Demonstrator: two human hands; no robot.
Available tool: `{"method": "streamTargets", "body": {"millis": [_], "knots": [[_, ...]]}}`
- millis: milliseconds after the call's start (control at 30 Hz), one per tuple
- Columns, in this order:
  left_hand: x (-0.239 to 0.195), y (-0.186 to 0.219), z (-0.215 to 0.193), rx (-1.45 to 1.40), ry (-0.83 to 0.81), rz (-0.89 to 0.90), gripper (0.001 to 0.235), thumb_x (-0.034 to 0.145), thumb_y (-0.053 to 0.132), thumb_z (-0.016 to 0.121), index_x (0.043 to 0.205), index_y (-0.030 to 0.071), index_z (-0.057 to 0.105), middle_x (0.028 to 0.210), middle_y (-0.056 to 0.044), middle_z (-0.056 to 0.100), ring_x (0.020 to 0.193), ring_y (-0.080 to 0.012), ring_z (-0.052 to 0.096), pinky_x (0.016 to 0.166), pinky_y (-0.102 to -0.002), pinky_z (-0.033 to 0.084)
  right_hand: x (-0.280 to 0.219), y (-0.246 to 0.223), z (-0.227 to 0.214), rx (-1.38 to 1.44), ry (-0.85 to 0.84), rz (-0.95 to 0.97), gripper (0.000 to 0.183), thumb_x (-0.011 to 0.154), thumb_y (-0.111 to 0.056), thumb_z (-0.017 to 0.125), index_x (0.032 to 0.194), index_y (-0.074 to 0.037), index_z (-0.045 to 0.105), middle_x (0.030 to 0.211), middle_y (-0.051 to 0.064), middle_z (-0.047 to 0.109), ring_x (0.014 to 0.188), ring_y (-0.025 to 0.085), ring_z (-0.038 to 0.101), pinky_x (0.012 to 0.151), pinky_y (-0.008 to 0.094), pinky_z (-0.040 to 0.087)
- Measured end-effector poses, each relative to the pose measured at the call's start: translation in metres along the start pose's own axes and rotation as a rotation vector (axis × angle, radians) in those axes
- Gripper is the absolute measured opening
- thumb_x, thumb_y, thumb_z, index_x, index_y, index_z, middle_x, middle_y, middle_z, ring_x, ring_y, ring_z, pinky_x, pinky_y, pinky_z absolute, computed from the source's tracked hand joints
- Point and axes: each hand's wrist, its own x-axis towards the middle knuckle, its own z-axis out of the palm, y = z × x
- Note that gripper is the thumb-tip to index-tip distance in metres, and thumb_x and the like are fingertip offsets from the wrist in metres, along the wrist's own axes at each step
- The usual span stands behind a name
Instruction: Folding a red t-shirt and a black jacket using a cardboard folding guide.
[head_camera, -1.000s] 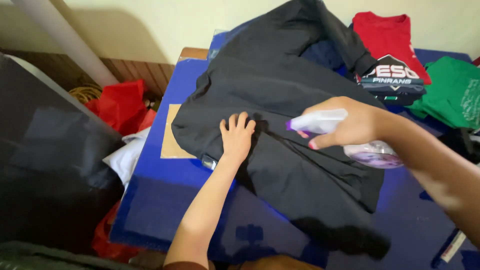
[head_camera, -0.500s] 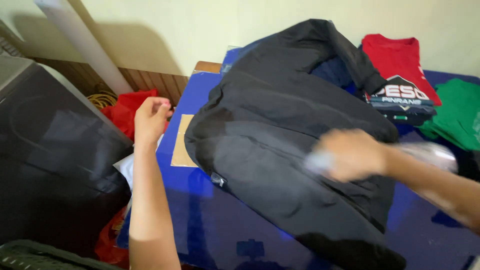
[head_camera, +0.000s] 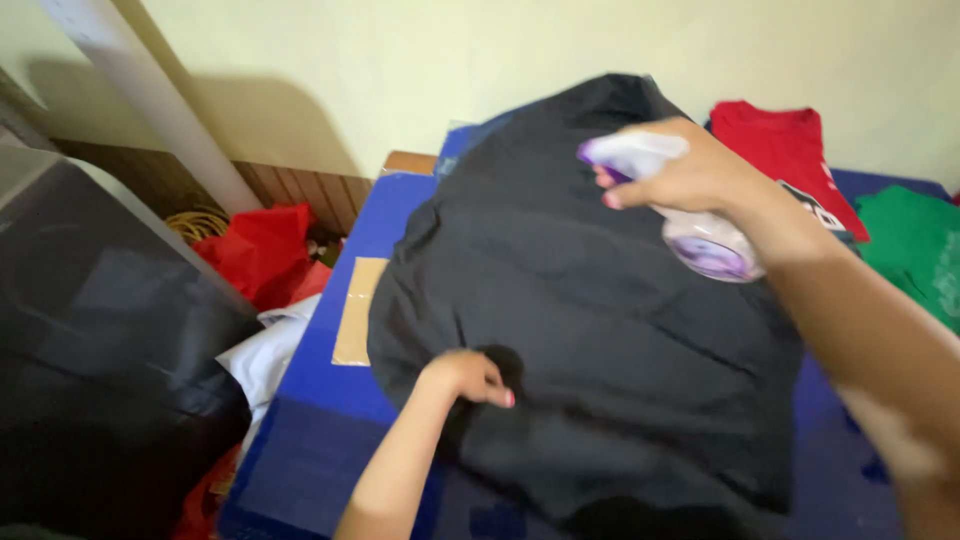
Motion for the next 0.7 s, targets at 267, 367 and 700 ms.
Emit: {"method": "streamTargets", "body": {"millis": [267, 367, 700], "knots": [[-0.089, -0.016, -0.077, -0.787, -0.049, -0.276, 0.025, 0.081, 0.025, 0.077, 0.096, 0.006, 0.086, 0.083, -0.004, 0.079, 0.065, -0.0158, 0.070, 0.064, -0.028, 0.058, 0.005, 0.124, 0.024, -0.827, -0.397, 0.011, 0.033, 0.076, -0.048, 0.073, 0.098, -0.024, 0.079, 0.093, -0.002, 0.081, 0.082, 0.020, 0.077, 0.080, 0.035, 0.059], [-0.097, -0.032, -0.099, -0.506, 0.343, -0.371, 0.035, 0.089, 0.042, 0.072, 0.093, 0.006, 0.076, 0.065, -0.004, 0.063, 0.062, -0.0194, 0.054, 0.065, -0.032, 0.050, -0.063, 0.333, 0.011, -1.007, -0.544, 0.375, 0.030, 0.072, -0.045, 0.066, 0.081, -0.022, 0.084, 0.080, -0.003, 0.084, 0.066, 0.015, 0.077, 0.063, 0.033, 0.059], [0.051, -0.018, 0.005, 0.034, 0.274, -0.487, 0.076, 0.078, 0.028, 0.079, 0.144, 0.044, 0.045, 0.159, -0.012, 0.024, 0.135, -0.0561, 0.031, 0.102, -0.075, 0.041, 0.018, 0.219, -0.006, -0.303, -0.041, 0.374, 0.057, 0.063, -0.013, 0.085, 0.119, -0.018, 0.080, 0.094, 0.003, 0.083, 0.080, 0.019, 0.072, 0.079, 0.031, 0.054]]}}
